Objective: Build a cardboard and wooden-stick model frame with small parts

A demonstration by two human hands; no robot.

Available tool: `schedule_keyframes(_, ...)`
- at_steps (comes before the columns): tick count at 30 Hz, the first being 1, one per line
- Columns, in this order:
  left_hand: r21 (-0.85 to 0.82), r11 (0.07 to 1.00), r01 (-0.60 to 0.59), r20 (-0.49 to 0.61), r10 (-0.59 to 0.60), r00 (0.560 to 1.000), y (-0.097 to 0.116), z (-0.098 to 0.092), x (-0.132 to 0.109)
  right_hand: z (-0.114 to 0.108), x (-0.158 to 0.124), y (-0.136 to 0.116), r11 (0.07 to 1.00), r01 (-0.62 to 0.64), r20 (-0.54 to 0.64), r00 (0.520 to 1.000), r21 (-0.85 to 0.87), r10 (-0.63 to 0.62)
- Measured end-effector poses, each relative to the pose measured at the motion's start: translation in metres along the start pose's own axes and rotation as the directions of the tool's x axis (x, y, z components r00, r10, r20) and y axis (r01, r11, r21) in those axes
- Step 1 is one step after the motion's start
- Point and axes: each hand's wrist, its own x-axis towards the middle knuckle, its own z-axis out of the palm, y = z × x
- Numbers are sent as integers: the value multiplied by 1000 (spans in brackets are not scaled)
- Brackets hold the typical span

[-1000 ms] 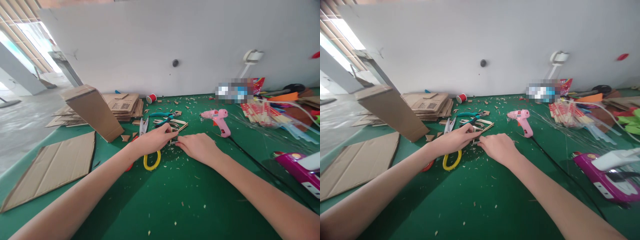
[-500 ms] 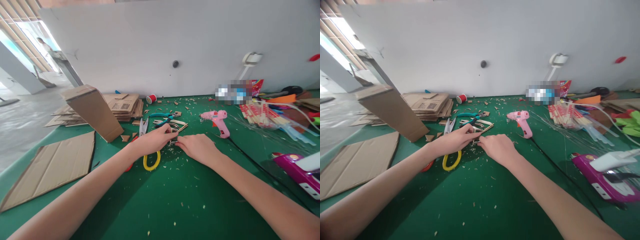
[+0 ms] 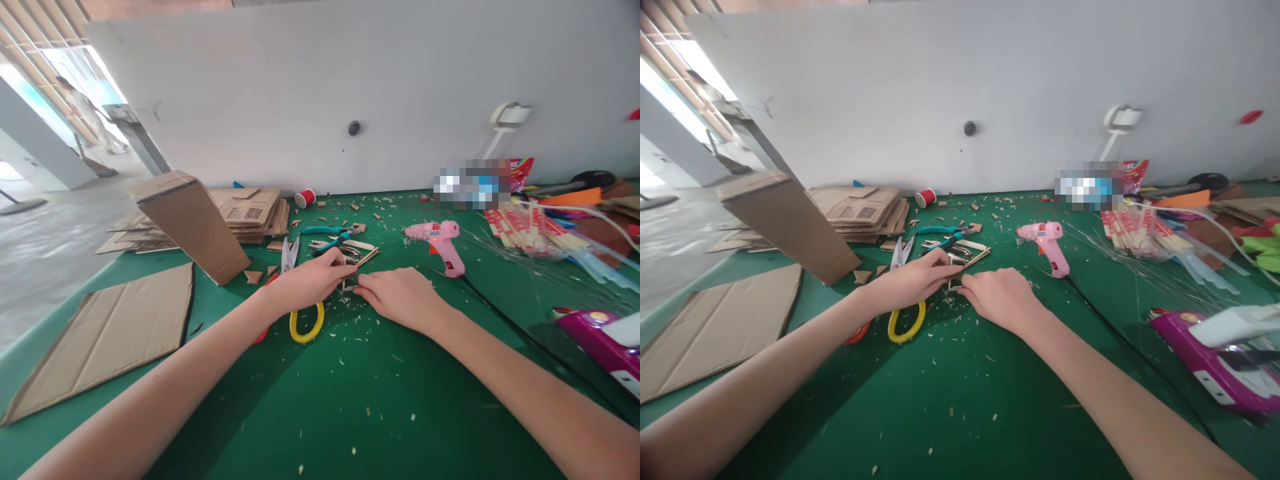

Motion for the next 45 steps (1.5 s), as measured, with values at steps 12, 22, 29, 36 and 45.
schedule_keyframes(12, -117, 992, 45, -10, -46, 999, -3, 3, -1, 0, 0, -4, 999, -30, 14, 999, -29, 31)
schedule_keyframes(22, -213, 976, 51, -27, -59, 998, -6, 1, -4, 4, 0, -5, 998, -51, -87, 995, -41, 48)
schedule_keyframes(29, -216, 975, 43, -37, -52, 998, -7, 2, -3, -1, 3, 0, 999, 14, 8, 1000, -38, -14)
schedule_keyframes(36, -204, 978, 28, -53, -40, 998, -6, 4, -1, 1, 1, 0, 1000, -3, -30, 1000, -4, 3)
schedule_keyframes(45, -31, 999, -24, -23, 24, 999, 3, 2, 5, -4, 1, -3, 999, -9, 23, 1000, -43, 10)
